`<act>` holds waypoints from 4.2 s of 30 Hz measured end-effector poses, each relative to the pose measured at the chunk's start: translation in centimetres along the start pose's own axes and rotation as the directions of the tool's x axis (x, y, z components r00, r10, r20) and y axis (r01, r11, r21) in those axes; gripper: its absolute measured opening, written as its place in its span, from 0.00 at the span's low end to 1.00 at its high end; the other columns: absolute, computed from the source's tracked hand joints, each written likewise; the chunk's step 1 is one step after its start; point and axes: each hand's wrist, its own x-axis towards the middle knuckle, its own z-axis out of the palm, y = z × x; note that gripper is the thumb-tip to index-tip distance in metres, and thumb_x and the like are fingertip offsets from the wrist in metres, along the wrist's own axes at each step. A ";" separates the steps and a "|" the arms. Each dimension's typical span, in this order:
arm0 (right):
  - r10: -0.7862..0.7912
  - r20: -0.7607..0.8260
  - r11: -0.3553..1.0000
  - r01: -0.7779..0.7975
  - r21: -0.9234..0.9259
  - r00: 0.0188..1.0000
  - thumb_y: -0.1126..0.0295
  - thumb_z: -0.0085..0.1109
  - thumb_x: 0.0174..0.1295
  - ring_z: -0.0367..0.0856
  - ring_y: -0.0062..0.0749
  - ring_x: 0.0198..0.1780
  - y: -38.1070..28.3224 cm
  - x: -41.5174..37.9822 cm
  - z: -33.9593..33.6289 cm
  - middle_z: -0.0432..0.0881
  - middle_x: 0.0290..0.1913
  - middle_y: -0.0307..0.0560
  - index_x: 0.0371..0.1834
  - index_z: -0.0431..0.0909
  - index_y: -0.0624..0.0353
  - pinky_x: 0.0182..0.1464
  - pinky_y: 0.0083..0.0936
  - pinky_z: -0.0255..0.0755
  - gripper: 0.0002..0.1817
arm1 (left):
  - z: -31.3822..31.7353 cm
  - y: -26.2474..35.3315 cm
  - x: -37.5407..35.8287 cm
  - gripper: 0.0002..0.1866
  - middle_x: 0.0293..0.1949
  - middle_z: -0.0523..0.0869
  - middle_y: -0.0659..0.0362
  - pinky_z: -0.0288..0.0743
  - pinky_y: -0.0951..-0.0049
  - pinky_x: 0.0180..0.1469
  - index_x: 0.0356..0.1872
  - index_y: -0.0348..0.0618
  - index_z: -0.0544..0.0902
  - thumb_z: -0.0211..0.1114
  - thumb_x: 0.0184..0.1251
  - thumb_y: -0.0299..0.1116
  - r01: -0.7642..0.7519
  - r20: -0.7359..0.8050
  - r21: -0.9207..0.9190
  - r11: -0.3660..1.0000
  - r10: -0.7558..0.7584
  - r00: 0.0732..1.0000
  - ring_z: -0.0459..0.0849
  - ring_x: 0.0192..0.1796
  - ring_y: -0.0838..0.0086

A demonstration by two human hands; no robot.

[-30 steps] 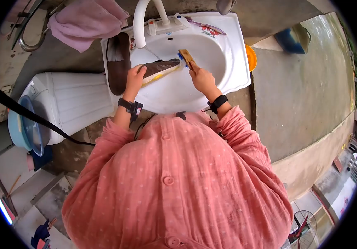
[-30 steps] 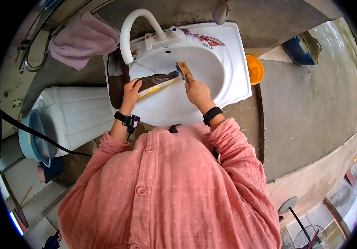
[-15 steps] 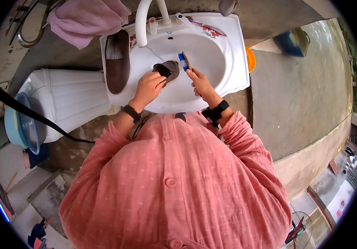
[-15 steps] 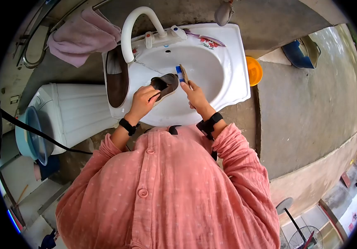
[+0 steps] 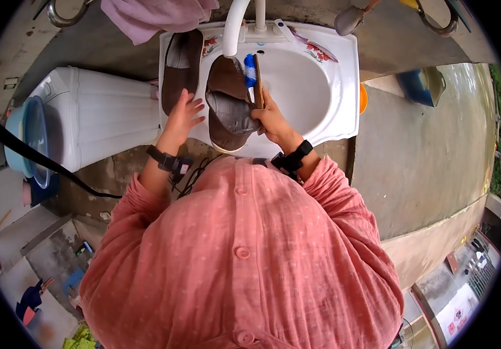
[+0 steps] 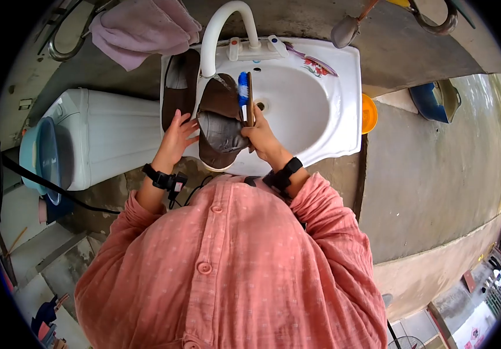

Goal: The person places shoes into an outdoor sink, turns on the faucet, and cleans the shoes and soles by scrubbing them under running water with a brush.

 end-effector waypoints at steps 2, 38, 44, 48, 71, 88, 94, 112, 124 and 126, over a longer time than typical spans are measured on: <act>-0.142 0.049 0.990 0.143 -0.008 0.989 0.87 0.45 0.42 0.71 0.26 0.28 1.0 1.8 0.4 0.71 0.41 0.44 0.66 0.50 0.53 0.23 0.17 0.68 0.41 | -0.3 -1.5 1.8 0.37 0.51 0.75 0.54 0.66 0.68 0.54 0.58 0.42 0.66 0.43 0.61 0.64 0.205 0.556 -0.236 0.950 -0.041 0.830 0.74 0.51 0.68; -0.668 0.100 0.340 0.422 -0.840 0.737 0.58 0.41 0.63 0.76 0.58 0.29 -2.6 3.0 2.7 0.77 0.25 0.63 0.52 0.69 0.54 0.33 0.48 0.69 0.19 | 9.3 -1.3 4.0 0.38 0.54 0.73 0.58 0.63 0.66 0.59 0.57 0.45 0.66 0.42 0.58 0.67 -0.054 0.266 -0.403 0.913 0.173 0.948 0.72 0.55 0.67; -0.536 0.112 0.258 0.289 -0.922 0.837 0.59 0.42 0.63 0.77 0.54 0.27 -2.2 2.3 -1.4 0.78 0.25 0.60 0.54 0.69 0.52 0.31 0.43 0.70 0.19 | 7.8 -1.0 5.5 0.39 0.55 0.72 0.55 0.63 0.64 0.60 0.57 0.42 0.65 0.42 0.58 0.66 0.041 0.343 -0.455 0.890 0.132 0.930 0.70 0.56 0.65; -0.665 0.173 0.158 0.364 -0.918 0.727 0.59 0.43 0.62 0.78 0.52 0.25 -2.4 2.1 1.0 0.78 0.22 0.56 0.57 0.67 0.52 0.30 0.42 0.71 0.21 | 8.8 -1.4 5.0 0.39 0.56 0.71 0.55 0.64 0.64 0.60 0.57 0.43 0.66 0.40 0.58 0.67 0.038 0.430 -0.398 0.917 0.150 0.890 0.71 0.56 0.65; -0.493 0.146 0.200 0.275 -0.940 0.858 0.60 0.39 0.64 0.77 0.55 0.29 -3.2 1.9 -2.9 0.78 0.26 0.60 0.61 0.62 0.54 0.34 0.44 0.69 0.22 | 8.8 1.2 5.2 0.42 0.57 0.69 0.51 0.60 0.63 0.62 0.60 0.40 0.61 0.42 0.57 0.67 -0.124 0.269 -0.326 0.937 0.218 0.938 0.68 0.58 0.61; -0.042 0.292 0.923 0.149 -0.355 0.955 0.52 0.34 0.67 0.52 0.15 0.17 0.1 -2.5 -3.5 0.56 0.18 0.31 0.65 0.59 0.49 0.18 0.14 0.53 0.25 | 7.0 2.4 7.9 0.38 0.50 0.73 0.57 0.67 0.67 0.55 0.57 0.42 0.63 0.43 0.59 0.66 -0.421 0.209 -0.106 0.901 0.434 0.876 0.73 0.51 0.69; -0.348 0.386 0.589 0.520 -0.619 0.854 0.55 0.36 0.66 0.78 0.51 0.38 1.8 0.0 -4.5 0.80 0.37 0.54 0.61 0.62 0.53 0.42 0.41 0.70 0.24 | 7.2 1.7 8.2 0.29 0.48 0.73 0.58 0.63 0.75 0.55 0.53 0.37 0.66 0.47 0.65 0.55 -0.782 0.336 0.372 0.500 0.713 0.615 0.72 0.49 0.73; -0.609 -0.077 0.079 -0.037 -0.996 0.790 0.62 0.52 0.56 0.75 0.45 0.23 -1.9 -3.7 -5.1 0.75 0.20 0.53 0.45 0.73 0.53 0.25 0.38 0.70 0.15 | 8.1 1.4 6.1 0.31 0.54 0.66 0.47 0.64 0.63 0.55 0.63 0.47 0.59 0.55 0.62 0.48 -0.654 0.145 0.730 0.198 0.891 0.430 0.69 0.55 0.57; -0.549 0.049 0.555 0.408 -0.725 0.834 0.63 0.50 0.57 0.76 0.51 0.28 -4.4 -6.4 -2.8 0.77 0.27 0.59 0.48 0.75 0.60 0.33 0.37 0.68 0.18 | 7.6 -0.5 5.9 0.40 0.57 0.70 0.54 0.59 0.62 0.62 0.58 0.42 0.64 0.37 0.59 0.68 -0.087 0.157 -0.398 0.913 0.161 0.974 0.68 0.59 0.62; -0.526 0.166 0.483 0.454 -0.749 0.834 0.63 0.49 0.57 0.77 0.50 0.29 -4.3 -5.3 -2.6 0.78 0.26 0.59 0.49 0.74 0.60 0.33 0.38 0.69 0.19 | 7.2 -0.7 6.3 0.37 0.56 0.72 0.56 0.61 0.61 0.62 0.58 0.46 0.66 0.43 0.58 0.66 0.015 0.221 -0.438 0.899 0.091 0.971 0.69 0.58 0.63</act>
